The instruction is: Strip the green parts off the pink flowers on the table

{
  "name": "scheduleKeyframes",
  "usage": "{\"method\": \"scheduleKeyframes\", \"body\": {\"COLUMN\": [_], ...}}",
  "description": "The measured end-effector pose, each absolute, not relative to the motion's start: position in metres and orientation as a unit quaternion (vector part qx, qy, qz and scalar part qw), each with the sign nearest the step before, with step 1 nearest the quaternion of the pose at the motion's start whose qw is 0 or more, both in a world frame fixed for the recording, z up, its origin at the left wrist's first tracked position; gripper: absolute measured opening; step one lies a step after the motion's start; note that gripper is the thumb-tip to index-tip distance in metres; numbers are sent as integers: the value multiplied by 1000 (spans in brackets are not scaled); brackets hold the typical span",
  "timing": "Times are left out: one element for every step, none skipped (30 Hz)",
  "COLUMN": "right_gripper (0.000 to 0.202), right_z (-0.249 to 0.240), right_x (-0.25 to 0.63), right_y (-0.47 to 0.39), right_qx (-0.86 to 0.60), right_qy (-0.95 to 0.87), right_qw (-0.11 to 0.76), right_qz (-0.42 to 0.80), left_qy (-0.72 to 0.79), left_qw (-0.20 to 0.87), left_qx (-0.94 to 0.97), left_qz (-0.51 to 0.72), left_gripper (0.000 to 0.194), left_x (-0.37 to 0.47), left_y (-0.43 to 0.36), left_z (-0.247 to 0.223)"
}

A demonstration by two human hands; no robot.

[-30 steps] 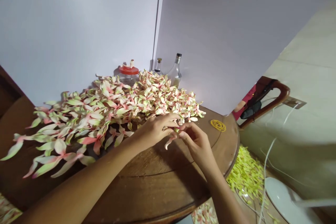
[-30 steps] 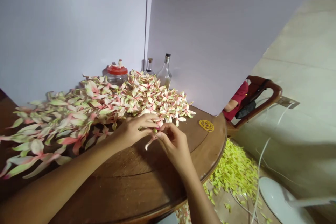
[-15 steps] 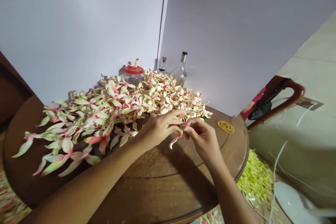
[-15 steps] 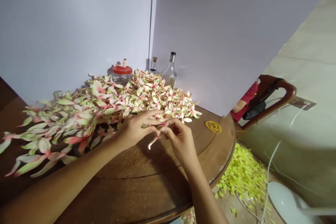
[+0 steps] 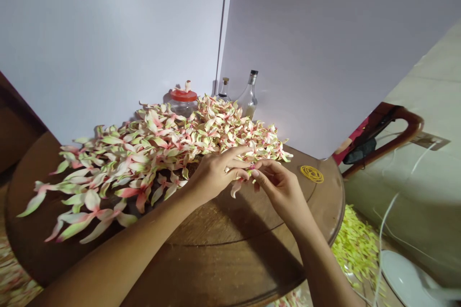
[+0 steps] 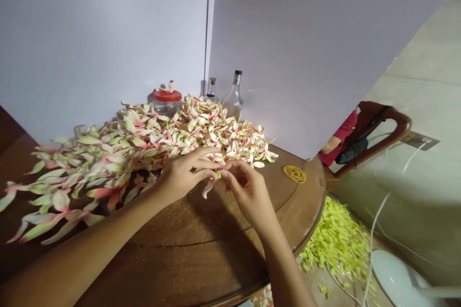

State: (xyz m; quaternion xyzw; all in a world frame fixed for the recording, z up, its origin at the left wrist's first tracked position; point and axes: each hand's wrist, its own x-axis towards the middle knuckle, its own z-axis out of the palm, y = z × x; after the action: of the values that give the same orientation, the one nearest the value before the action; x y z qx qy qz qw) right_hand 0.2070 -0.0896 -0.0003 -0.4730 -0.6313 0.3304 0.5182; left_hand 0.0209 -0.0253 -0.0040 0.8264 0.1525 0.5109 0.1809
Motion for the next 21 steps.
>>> {"method": "scheduleKeyframes", "body": {"right_gripper": [20, 20, 20, 19, 16, 14, 13, 13, 14, 14, 13, 13, 13, 13, 13, 14, 14, 13, 11, 10, 9], "right_z": [1, 3, 5, 7, 10, 13, 15, 18, 20, 21, 21, 21, 19, 17, 14, 10, 6, 2, -2, -4, -6], "right_x": [207, 208, 207, 206, 205, 203, 201, 198, 195, 193, 190, 188, 187, 186, 184, 183, 182, 180, 179, 177, 175], "right_y": [-90, -90, -90, -90, -90, -89, -88, -88, -86, -85, -84, -83, -81, -80, -79, -78, -78, -77, -77, -77, -77], "right_qx": [-487, -500, -513, -525, -535, -543, -549, -552, -553, -551, -547, -540, -531, -520, -506, -487, -465, -441, -416, -394, -376], "right_qy": [-634, -638, -646, -659, -673, -686, -695, -698, -695, -687, -679, -672, -664, -655, -641, -619, -589, -548, -504, -460, -422], "right_qw": [506, 493, 475, 455, 434, 417, 406, 406, 416, 433, 450, 467, 484, 504, 529, 563, 606, 654, 701, 742, 774], "right_qz": [325, 316, 305, 289, 269, 247, 226, 208, 196, 191, 193, 198, 206, 216, 231, 249, 266, 278, 286, 287, 285], "left_qy": [144, 136, 129, 123, 118, 117, 121, 128, 140, 156, 179, 207, 238, 268, 296, 317, 330, 334, 332, 324, 313], "left_qw": [166, 153, 142, 132, 123, 112, 99, 86, 75, 71, 75, 87, 109, 140, 180, 228, 280, 336, 388, 432, 467], "left_qx": [831, 836, 840, 845, 849, 851, 850, 848, 843, 837, 831, 821, 807, 786, 758, 720, 671, 613, 553, 499, 456], "left_qz": [511, 510, 507, 503, 500, 500, 503, 508, 514, 519, 522, 525, 529, 539, 553, 574, 602, 632, 658, 678, 690], "left_gripper": [51, 51, 50, 50, 49, 47, 44, 40, 35, 28, 22, 18, 17, 17, 18, 19, 20, 20, 19, 17, 16], "left_x": [21, 20, 20, 19, 19, 19, 19, 19, 19, 19, 18, 18, 17, 16, 15, 14, 14, 14, 16, 17, 19], "left_y": [-25, -24, -24, -23, -23, -22, -21, -20, -20, -19, -18, -17, -16, -13, -11, -7, -4, -1, 2, 4, 5], "left_z": [-4, -4, -4, -4, -4, -4, -3, -3, -2, -1, -1, 0, 0, 0, 0, -1, -2, -3, -4, -5, -5]}}
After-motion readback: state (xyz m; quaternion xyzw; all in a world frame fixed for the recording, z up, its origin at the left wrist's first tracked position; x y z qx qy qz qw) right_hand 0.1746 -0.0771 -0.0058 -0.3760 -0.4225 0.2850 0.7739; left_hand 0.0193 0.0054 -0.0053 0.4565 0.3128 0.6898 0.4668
